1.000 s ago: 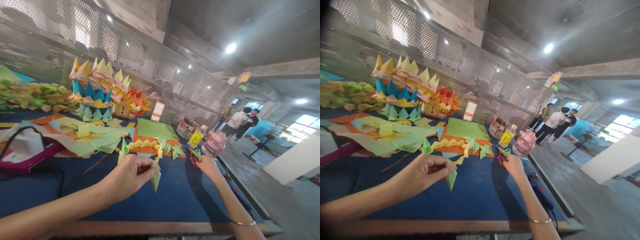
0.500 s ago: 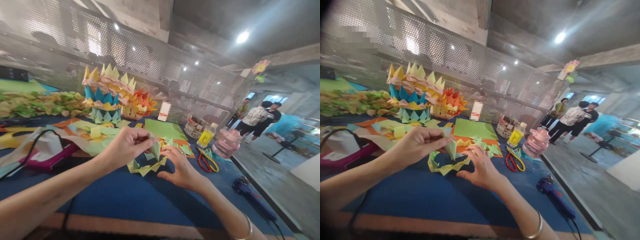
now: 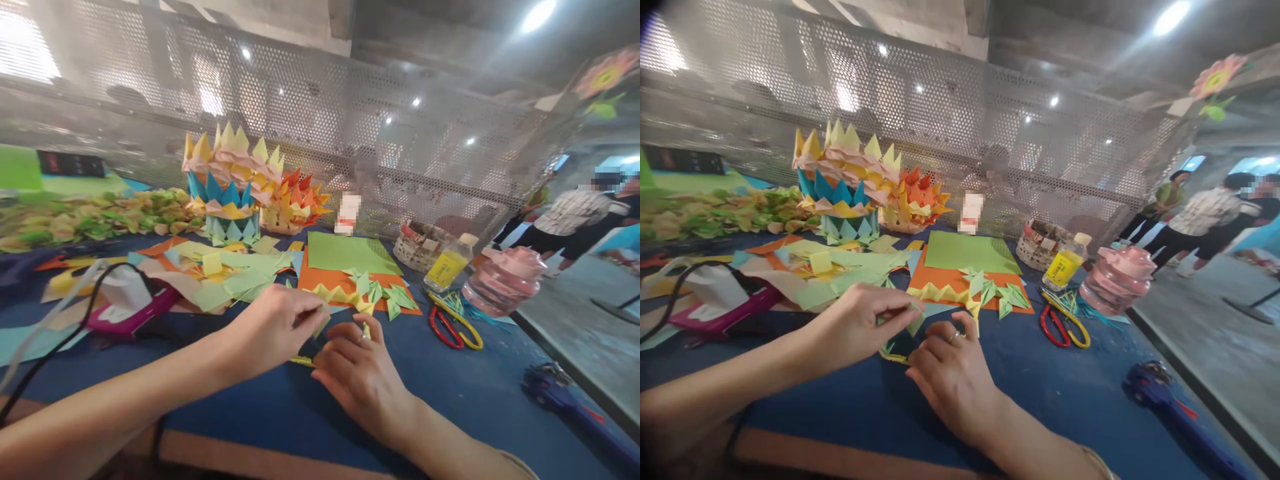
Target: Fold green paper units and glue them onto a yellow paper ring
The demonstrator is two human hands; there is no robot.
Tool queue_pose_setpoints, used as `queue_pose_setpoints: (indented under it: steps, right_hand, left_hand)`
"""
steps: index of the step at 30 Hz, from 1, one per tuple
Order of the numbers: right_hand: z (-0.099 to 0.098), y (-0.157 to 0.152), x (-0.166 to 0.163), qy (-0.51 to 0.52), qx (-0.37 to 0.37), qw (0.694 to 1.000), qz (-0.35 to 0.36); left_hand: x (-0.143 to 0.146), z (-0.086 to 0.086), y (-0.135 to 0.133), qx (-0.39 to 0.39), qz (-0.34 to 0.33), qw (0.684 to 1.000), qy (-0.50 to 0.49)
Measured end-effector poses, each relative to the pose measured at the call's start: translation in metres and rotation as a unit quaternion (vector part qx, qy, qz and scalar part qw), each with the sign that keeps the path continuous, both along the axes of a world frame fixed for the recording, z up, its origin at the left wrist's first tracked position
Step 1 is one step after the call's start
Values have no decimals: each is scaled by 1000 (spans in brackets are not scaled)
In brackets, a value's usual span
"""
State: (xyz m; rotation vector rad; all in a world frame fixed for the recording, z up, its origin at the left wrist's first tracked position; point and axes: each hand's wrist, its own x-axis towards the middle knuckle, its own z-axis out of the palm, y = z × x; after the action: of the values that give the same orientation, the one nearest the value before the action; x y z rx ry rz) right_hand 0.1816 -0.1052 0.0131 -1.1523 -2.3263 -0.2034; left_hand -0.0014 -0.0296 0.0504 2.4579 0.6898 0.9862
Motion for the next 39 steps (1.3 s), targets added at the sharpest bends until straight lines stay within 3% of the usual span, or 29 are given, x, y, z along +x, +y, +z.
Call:
queue_pose_setpoints:
  steps: [13, 21, 30, 39]
  right_hand:
    - [-14, -10, -1, 1, 109, 994, 3]
    - [-17, -11, 1, 2, 109, 994, -1]
    - [-14, -12, 1, 12, 84, 996, -11]
    - [-8, -16, 1, 103, -37, 994, -26]
  left_hand:
    - [3, -20, -16, -15, -39, 999, 33]
    - [5, -20, -19, -31, -43, 997, 49]
    - [7, -13, -21, -33, -47, 995, 79]
    - [5, -8, -20, -59, -69, 992, 90]
